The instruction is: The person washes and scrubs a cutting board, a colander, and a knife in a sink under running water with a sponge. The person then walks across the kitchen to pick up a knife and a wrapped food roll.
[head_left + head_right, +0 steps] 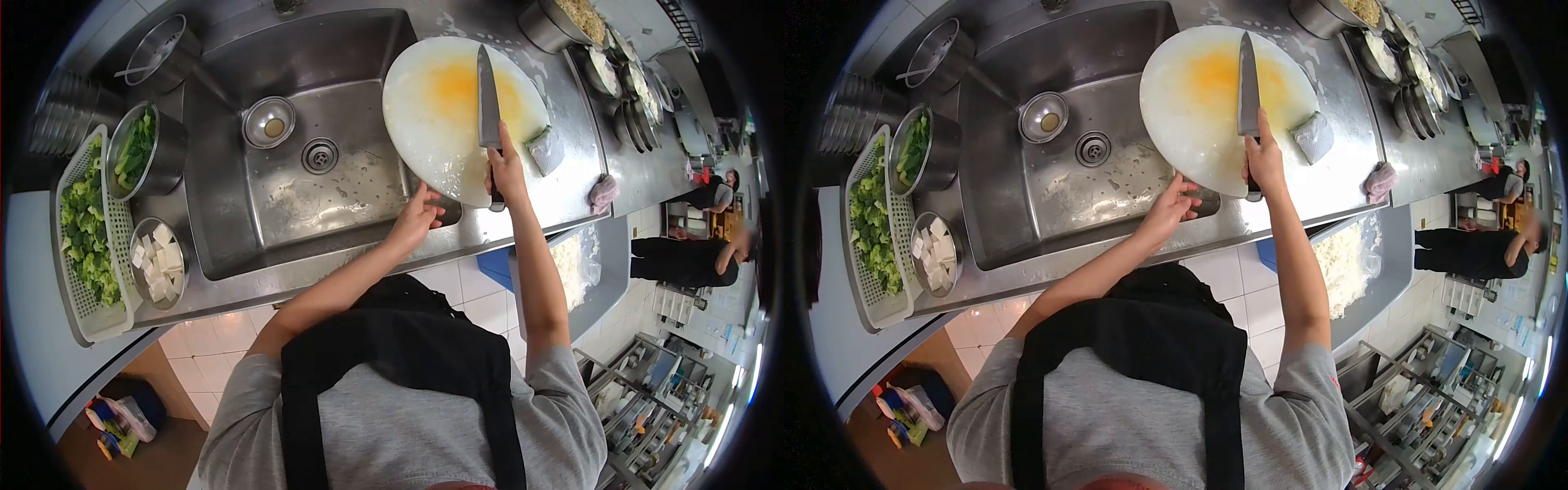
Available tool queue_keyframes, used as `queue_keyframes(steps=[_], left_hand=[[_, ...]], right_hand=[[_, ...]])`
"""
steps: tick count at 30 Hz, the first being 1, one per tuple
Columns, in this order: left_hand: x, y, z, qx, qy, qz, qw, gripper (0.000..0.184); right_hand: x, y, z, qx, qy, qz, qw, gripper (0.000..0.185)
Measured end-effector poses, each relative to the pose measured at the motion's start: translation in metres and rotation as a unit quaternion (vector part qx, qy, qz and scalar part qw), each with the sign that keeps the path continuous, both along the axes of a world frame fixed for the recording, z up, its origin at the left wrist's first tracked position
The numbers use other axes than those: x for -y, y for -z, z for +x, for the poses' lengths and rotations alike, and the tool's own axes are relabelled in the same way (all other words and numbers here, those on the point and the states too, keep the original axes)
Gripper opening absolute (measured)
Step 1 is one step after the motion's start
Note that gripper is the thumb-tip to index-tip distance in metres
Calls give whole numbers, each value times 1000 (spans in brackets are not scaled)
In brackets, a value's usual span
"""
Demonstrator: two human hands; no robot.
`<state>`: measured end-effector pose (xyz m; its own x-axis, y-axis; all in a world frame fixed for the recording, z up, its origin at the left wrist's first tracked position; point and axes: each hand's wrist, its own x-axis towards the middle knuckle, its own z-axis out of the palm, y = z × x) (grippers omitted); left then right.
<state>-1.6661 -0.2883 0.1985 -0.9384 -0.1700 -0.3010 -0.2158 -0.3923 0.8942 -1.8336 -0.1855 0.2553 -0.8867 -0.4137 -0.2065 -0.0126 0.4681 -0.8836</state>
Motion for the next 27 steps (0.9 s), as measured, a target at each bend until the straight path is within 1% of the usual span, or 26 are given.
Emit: queue_keyframes(steps=[1,2,3,4,6,7,9,12,13,14,16,17,19,20,21,22,23,24,26,27], left_hand=[[0,-3,-7,29,-32,75,996,52],[2,1,-11,25,-33,74,996,52],[1,5,-10,26,-31,85,996,49],[0,5,-9,28,-27,96,995,47],[0,5,-11,27,-22,86,996,44],[0,4,-8,30,-18,76,997,41],[1,5,-8,28,-15,71,997,41],[3,4,-11,25,-15,64,998,40],[2,4,-11,26,-14,64,998,38],[2,8,-11,25,-10,63,998,38],[4,17,-13,8,-6,74,997,33],[7,18,-15,1,-1,68,998,33],[12,16,-18,35,3,98,995,31],[15,16,-20,23,12,91,996,31],[17,16,-22,33,-22,107,993,33],[19,19,-24,44,-57,124,990,35],[24,21,-29,39,-69,134,988,53],[25,24,-32,29,-65,131,989,53],[26,16,-36,22,-136,108,985,78],[27,13,-40,10,-145,98,984,86]], right_hand=[[0,5,4,-35,-22,46,998,57],[5,-3,18,-71,-43,93,992,57],[1,-15,36,-2,-69,76,995,58],[-5,-17,46,-3,-94,63,994,61],[-18,-26,40,34,-102,82,991,60],[-25,-20,32,53,-69,36,996,59],[-31,-7,8,94,-3,-64,993,57],[-17,12,5,80,1,-78,994,58],[-6,3,20,57,-62,-25,996,58],[3,-3,32,63,-125,2,990,59],[17,-28,40,116,-220,-20,969,58],[22,-31,38,107,-216,-25,970,58],[30,-42,27,-28,-169,44,984,60],[28,-38,12,-42,-160,39,985,60],[24,-27,-9,-221,-137,115,959,61],[19,-25,-30,-389,-107,190,895,61],[16,-39,-45,-330,-92,257,903,61],[9,-37,-69,-341,-84,295,889,55],[-6,-49,-108,-361,-90,329,868,52],[-15,-55,-126,-370,-92,356,853,49]])
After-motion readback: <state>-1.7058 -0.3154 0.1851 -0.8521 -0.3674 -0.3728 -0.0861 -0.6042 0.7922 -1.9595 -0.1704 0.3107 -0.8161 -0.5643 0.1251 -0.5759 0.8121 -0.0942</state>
